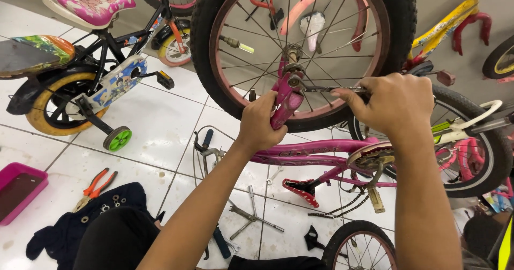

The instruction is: Tightening the nuts on the front axle of a child's bicycle using a wrench and positioning washers.

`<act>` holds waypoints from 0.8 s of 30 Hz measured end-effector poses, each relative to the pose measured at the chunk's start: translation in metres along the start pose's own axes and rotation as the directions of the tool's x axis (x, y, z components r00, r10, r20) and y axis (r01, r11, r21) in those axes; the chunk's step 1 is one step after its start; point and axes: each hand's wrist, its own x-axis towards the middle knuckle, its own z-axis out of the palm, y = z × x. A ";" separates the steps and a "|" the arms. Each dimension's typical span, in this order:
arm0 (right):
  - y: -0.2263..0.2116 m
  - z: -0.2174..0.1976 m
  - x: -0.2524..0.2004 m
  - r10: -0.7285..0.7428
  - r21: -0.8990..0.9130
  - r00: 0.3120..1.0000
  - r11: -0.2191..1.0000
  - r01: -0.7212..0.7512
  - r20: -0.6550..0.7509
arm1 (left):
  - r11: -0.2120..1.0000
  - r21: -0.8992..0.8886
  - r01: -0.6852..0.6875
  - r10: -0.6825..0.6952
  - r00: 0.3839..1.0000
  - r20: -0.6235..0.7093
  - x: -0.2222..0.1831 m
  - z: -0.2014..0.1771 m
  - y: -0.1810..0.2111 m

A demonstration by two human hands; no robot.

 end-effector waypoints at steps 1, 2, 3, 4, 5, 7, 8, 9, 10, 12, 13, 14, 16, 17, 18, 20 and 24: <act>-0.001 0.002 -0.003 -0.004 0.003 1.000 1.000 0.004 0.003 | 1.000 0.002 0.005 -0.005 1.000 0.000 -0.001 0.001 0.000; -0.001 0.005 -0.004 0.007 0.002 0.999 1.000 -0.007 -0.037 | 1.000 0.008 -0.002 0.002 1.000 -0.011 0.000 0.001 -0.001; -0.002 0.008 -0.005 0.017 0.001 0.997 1.000 -0.017 -0.077 | 1.000 0.014 -0.008 0.009 1.000 -0.022 0.001 0.002 -0.002; -0.002 0.011 -0.005 0.019 0.006 0.997 1.000 -0.018 -0.072 | 1.000 0.015 -0.005 0.005 1.000 -0.016 0.001 0.001 -0.001; -0.001 0.015 -0.005 0.023 0.025 0.996 0.999 -0.021 -0.090 | 1.000 0.004 0.002 -0.002 1.000 -0.019 0.002 0.001 0.000; -0.001 0.022 -0.007 0.027 0.046 0.994 0.999 -0.022 -0.108 | 1.000 -0.005 0.009 -0.009 1.000 -0.023 0.003 0.004 -0.001; -0.002 0.025 -0.008 0.035 0.087 0.987 0.996 -0.021 -0.158 | 1.000 -0.017 0.007 -0.008 1.000 -0.019 0.004 0.004 -0.001; -0.002 0.027 -0.009 0.045 0.128 0.977 0.992 -0.019 -0.207 | 1.000 -0.029 0.006 -0.006 1.000 -0.015 0.004 0.004 -0.002; -0.004 0.027 -0.011 0.045 0.128 0.977 0.992 -0.019 -0.207 | 1.000 -0.029 0.006 -0.006 1.000 -0.015 0.004 0.006 -0.003; -0.007 0.028 -0.013 0.115 0.210 0.962 0.976 -0.062 -0.248 | 1.000 0.011 -0.004 0.004 1.000 -0.018 0.004 0.009 -0.006; -0.007 0.028 -0.010 0.117 0.211 0.961 0.975 -0.063 -0.252 | 1.000 0.014 -0.007 0.008 1.000 -0.019 0.006 0.011 -0.008; -0.010 0.027 -0.010 0.130 0.241 0.952 0.969 -0.062 -0.276 | 1.000 0.022 0.007 -0.006 1.000 -0.009 0.005 0.011 -0.009; -0.013 0.028 -0.013 0.153 0.268 0.941 0.961 -0.071 -0.302 | 1.000 0.029 0.011 -0.011 1.000 0.006 0.006 0.012 -0.008; -0.013 0.029 -0.015 0.171 0.285 0.936 0.955 -0.081 -0.308 | 1.000 0.026 0.005 -0.006 1.000 0.002 0.007 0.014 -0.006; -0.015 0.030 -0.015 0.185 0.308 0.930 0.948 -0.084 -0.317 | 1.000 0.030 0.004 -0.004 1.000 -0.005 0.007 0.012 -0.004; -0.015 0.034 -0.012 0.188 0.303 0.926 0.949 -0.085 -0.328 | 1.000 0.025 0.004 -0.004 1.000 0.000 0.009 0.013 -0.008; -0.016 0.034 -0.004 0.177 0.359 0.903 0.933 -0.027 -0.392 | 1.000 0.029 -0.003 0.002 1.000 0.028 0.012 0.018 -0.019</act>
